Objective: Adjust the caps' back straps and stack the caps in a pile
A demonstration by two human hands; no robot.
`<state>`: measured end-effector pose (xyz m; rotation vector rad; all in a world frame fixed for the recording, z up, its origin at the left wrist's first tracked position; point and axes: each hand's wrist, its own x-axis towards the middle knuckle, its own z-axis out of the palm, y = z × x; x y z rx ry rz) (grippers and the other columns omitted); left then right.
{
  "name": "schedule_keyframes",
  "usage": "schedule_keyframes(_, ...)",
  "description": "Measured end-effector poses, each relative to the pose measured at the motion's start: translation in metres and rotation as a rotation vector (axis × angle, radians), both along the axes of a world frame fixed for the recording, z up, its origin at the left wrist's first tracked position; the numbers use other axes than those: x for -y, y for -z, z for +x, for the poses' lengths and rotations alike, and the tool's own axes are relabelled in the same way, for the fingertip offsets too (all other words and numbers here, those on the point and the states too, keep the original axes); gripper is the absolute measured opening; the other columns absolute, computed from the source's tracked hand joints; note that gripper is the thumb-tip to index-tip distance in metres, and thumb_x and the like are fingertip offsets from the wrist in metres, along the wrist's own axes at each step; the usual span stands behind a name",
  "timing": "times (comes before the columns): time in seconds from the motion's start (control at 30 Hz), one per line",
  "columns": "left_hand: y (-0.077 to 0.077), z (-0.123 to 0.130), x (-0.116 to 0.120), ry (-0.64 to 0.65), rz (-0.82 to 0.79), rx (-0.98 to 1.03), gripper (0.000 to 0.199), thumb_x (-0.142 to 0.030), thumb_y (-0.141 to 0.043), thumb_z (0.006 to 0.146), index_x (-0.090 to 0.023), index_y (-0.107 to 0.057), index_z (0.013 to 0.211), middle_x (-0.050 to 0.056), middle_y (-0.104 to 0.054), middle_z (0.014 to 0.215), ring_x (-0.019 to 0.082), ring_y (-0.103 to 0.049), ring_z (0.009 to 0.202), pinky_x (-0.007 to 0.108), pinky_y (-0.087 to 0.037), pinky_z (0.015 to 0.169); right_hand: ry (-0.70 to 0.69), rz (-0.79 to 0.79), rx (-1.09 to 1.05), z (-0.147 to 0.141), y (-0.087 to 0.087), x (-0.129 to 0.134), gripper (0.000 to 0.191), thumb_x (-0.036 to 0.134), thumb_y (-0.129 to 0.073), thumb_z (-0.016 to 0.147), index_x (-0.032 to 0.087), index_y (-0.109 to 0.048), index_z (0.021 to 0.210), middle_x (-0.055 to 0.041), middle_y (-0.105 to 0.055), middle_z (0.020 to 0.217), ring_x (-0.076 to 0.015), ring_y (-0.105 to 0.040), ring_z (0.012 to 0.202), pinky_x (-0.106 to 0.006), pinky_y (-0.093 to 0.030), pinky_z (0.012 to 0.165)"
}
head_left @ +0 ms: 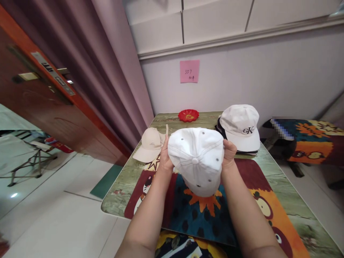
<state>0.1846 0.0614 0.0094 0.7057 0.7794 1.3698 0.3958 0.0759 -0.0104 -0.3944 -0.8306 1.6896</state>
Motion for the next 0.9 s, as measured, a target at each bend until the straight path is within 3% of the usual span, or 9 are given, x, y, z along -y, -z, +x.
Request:
schedule_keyframes(0.13, 0.014, 0.006, 0.018, 0.083, 0.012, 0.109, 0.096, -0.094, -0.038, 0.075, -0.021, -0.062, 0.132, 0.015, -0.070, 0.126, 0.038, -0.055, 0.134, 0.052, -0.051, 0.104, 0.111, -0.090, 0.023, -0.007, -0.008, -0.007, 0.054, 0.058, -0.067, 0.070, 0.025, -0.070, 0.113, -0.0085, -0.077, 0.111, -0.0368, -0.064, 0.121, -0.058, -0.047, 0.106)
schedule_keyframes(0.23, 0.017, 0.010, 0.024, 0.090, -0.003, 0.097, 0.106, -0.098, -0.034, 0.070, -0.022, -0.057, 0.139, 0.015, -0.069, 0.129, 0.039, -0.054, 0.135, 0.052, -0.050, 0.105, 0.133, -0.086, 0.031, -0.016, -0.011, -0.008, 0.056, 0.062, -0.066, 0.072, 0.025, -0.070, 0.114, -0.0079, -0.076, 0.113, -0.0359, -0.064, 0.120, -0.055, -0.048, 0.106)
schedule_keyframes(0.5, 0.008, 0.003, 0.021, 0.095, 0.006, 0.142, 0.065, -0.065, -0.049, 0.091, -0.020, -0.061, 0.136, 0.010, -0.071, 0.127, 0.035, -0.057, 0.133, 0.049, -0.047, 0.110, 0.104, -0.091, -0.103, -0.022, -0.015, 0.002, 0.081, 0.085, -0.051, 0.072, 0.026, -0.064, 0.125, -0.0120, -0.071, 0.120, -0.0368, -0.054, 0.132, -0.061, -0.042, 0.108)
schedule_keyframes(0.77, 0.015, 0.006, 0.014, 0.134, -0.011, 0.207, 0.065, -0.064, -0.043, 0.095, -0.019, -0.060, 0.139, 0.011, -0.071, 0.128, 0.032, -0.057, 0.133, 0.047, -0.044, 0.113, 0.152, -0.072, -0.194, -0.010, -0.016, -0.004, 0.082, 0.086, -0.057, 0.067, 0.028, -0.064, 0.124, -0.0114, -0.069, 0.121, -0.0359, -0.052, 0.134, -0.059, -0.041, 0.109)
schedule_keyframes(0.9, 0.024, 0.009, 0.020, 0.232, -0.073, 0.238, 0.063, -0.061, -0.047, 0.095, -0.018, -0.059, 0.140, 0.013, -0.071, 0.129, 0.032, -0.059, 0.132, 0.048, -0.042, 0.115, 0.173, -0.055, -0.183, -0.008, -0.011, -0.008, 0.079, 0.084, -0.057, 0.070, 0.028, -0.064, 0.125, -0.0104, -0.070, 0.122, -0.0347, -0.055, 0.132, -0.058, -0.043, 0.108)
